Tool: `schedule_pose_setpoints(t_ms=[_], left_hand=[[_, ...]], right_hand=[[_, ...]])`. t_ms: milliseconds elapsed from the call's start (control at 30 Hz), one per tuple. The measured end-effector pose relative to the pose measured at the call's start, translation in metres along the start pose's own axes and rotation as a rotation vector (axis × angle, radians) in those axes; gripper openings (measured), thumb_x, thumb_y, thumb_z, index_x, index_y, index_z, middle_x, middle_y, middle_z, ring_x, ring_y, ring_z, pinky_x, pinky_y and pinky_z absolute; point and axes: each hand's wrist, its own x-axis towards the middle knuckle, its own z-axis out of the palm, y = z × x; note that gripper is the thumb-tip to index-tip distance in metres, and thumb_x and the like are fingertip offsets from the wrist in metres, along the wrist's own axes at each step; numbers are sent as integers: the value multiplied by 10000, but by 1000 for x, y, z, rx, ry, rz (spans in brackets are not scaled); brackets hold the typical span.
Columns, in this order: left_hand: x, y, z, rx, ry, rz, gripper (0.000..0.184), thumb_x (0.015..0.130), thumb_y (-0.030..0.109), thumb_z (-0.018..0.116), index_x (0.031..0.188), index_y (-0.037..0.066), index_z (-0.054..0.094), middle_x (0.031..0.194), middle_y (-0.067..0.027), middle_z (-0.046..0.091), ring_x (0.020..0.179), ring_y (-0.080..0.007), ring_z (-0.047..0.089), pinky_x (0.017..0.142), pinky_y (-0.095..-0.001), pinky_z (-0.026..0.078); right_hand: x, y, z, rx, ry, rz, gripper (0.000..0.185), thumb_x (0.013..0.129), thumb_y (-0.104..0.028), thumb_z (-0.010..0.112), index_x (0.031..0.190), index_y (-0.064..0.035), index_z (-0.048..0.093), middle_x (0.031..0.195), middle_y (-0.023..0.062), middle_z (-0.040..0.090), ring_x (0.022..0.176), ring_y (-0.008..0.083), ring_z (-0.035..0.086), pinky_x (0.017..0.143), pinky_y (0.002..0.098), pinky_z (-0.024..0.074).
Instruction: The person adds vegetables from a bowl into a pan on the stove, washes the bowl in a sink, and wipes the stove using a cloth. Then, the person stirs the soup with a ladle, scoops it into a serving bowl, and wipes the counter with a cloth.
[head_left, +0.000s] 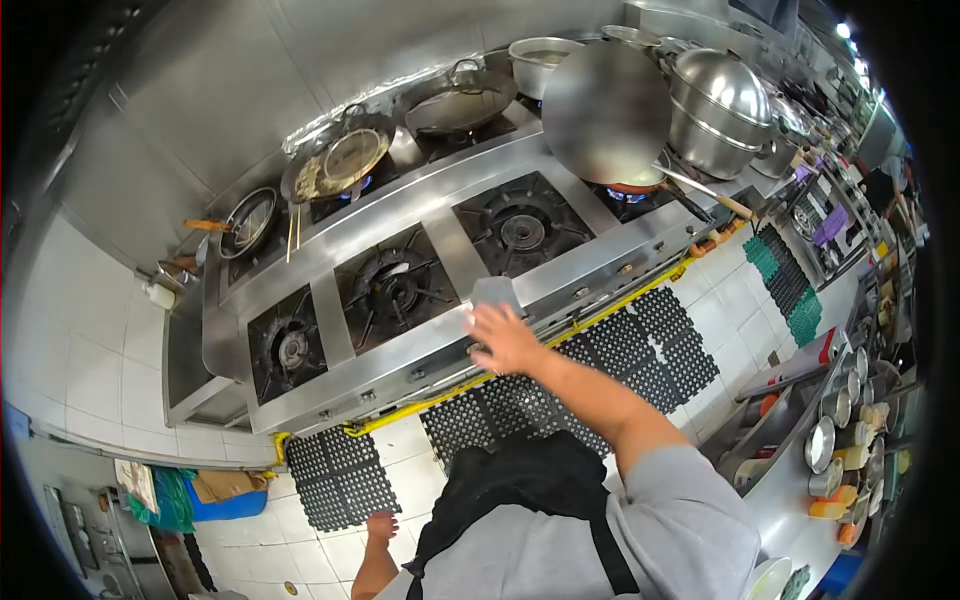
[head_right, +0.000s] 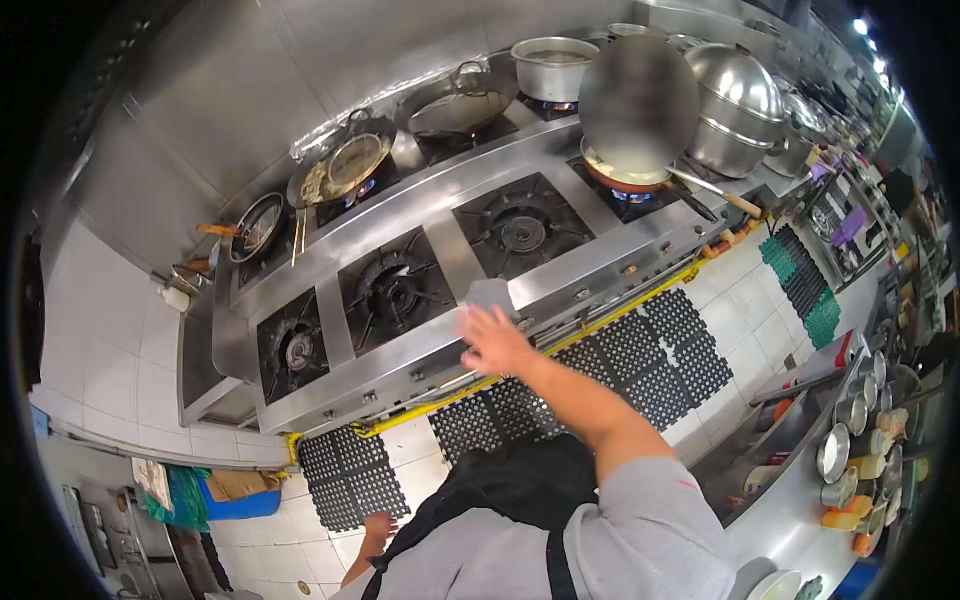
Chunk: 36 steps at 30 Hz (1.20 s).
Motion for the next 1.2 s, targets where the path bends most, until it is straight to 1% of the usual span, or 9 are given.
schedule_pose_setpoints(t_ms=[100, 233, 367, 533, 733, 800, 933, 1067, 1200], left_hand=[[-25, 27, 64, 118, 59, 101, 247, 886, 266, 590, 972, 36, 618, 768, -101, 648, 639, -217, 652, 499, -352, 479], [-43, 77, 137, 398, -3, 488, 284, 887, 264, 601, 940, -7, 666, 777, -89, 686, 645, -175, 652, 556, -299, 514], [-75, 171, 226, 586, 33, 995, 291, 840, 280, 658, 977, 23, 653, 811, -153, 680, 770, -304, 661, 739, -379, 518], [-151, 295, 326, 791, 62, 1503, 552, 814, 212, 654, 1325, 81, 490, 1319, -202, 511, 1210, -372, 478, 1011, -445, 390], [-145, 379, 388, 1207, 363, 1424, 827, 827, 381, 627, 1500, 133, 216, 1541, -155, 242, 1399, -362, 259, 1116, -522, 247], [-113, 400, 389, 1350, 277, 1080, 781, 874, 465, 554, 1502, 144, 218, 1563, -86, 224, 1422, -354, 222, 1137, -517, 218], [-122, 416, 395, 1245, 267, 1045, 684, 849, 439, 596, 1410, 101, 398, 1510, -120, 333, 1376, -357, 315, 1099, -541, 268], [-148, 399, 426, 1238, 557, 1433, 535, 783, 336, 665, 1214, 46, 535, 1279, -196, 507, 1185, -341, 472, 1013, -502, 348], [-148, 375, 485, 1118, 26, 1643, 505, 751, 275, 672, 1189, 51, 558, 1263, -188, 518, 1173, -356, 473, 990, -495, 355]], right_hand=[[-82, -35, -18, 301, -106, 5, 487, 818, -350, 648, 1217, -81, 577, 1143, 134, 636, 1084, 324, 573, 956, 441, 416], [-257, 15, 9, 381, -629, 782, 425, 833, -406, 632, 1096, -73, 644, 1029, 199, 666, 910, 380, 646, 815, 453, 512], [-394, 43, -9, 392, -465, 1263, 427, 811, -326, 650, 1091, -4, 656, 1011, 217, 677, 996, 343, 649, 888, 401, 500], [-446, 55, -48, 358, -208, 1357, 384, 808, -292, 663, 1056, 1, 663, 956, 206, 687, 945, 321, 663, 837, 398, 515], [-454, 35, -70, 484, 210, 1439, 325, 841, -248, 649, 1037, 13, 646, 825, 159, 692, 785, 276, 674, 733, 364, 522], [-470, 29, -62, 433, 133, 1492, 337, 854, -230, 650, 1088, 12, 628, 807, 146, 694, 725, 227, 671, 691, 335, 521], [-509, 19, -53, 500, 206, 1546, 361, 873, -220, 636, 1132, 29, 601, 826, 159, 692, 685, 201, 665, 645, 325, 520], [-531, 42, -64, 530, 189, 1606, 373, 889, -197, 622, 1161, 53, 572, 861, 160, 689, 684, 182, 662, 630, 309, 520], [-523, 111, -83, 515, 208, 1552, 359, 891, -182, 622, 1156, 54, 573, 861, 152, 686, 694, 178, 660, 633, 303, 518]])
